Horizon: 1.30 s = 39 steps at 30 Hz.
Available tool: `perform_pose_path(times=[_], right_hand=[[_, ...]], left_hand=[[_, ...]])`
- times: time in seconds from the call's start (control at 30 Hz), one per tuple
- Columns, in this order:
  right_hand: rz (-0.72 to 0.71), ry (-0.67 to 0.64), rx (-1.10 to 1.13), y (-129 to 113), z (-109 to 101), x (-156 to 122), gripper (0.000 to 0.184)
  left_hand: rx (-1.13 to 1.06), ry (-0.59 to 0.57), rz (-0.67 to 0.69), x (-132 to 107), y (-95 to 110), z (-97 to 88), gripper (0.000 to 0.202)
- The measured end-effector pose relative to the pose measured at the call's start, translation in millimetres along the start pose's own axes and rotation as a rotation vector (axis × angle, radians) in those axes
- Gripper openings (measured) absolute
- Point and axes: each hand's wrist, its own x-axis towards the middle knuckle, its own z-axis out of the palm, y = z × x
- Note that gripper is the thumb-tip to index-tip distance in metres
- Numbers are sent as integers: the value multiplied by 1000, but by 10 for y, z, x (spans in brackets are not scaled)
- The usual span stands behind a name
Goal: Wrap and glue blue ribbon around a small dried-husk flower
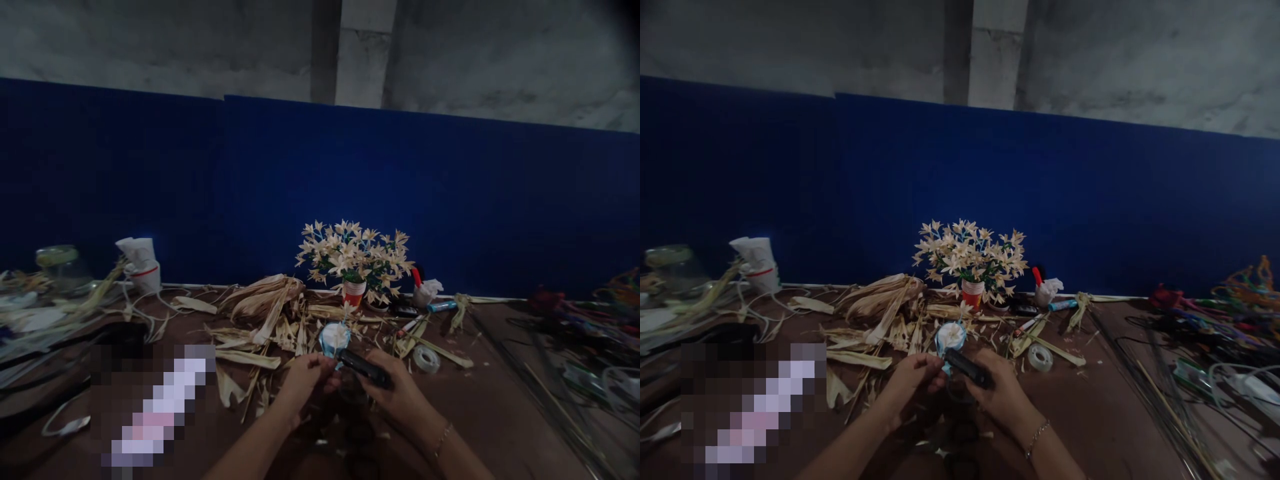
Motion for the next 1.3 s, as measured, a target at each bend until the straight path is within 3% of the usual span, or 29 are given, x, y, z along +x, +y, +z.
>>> perform_pose_path(times=[0.33,0.97,1.3], right_hand=[[-9,-9,-1,-7,-11,-3,13],[-26,-30,-10,12,-15,-14,15],[-17,-52,5,53,12,-32,13]], left_hand=[[-22,-52,4,42,-44,-27,27],[66,-27,-5,7,18,1,32],[46,-56,-1,53,-50,-37,31]])
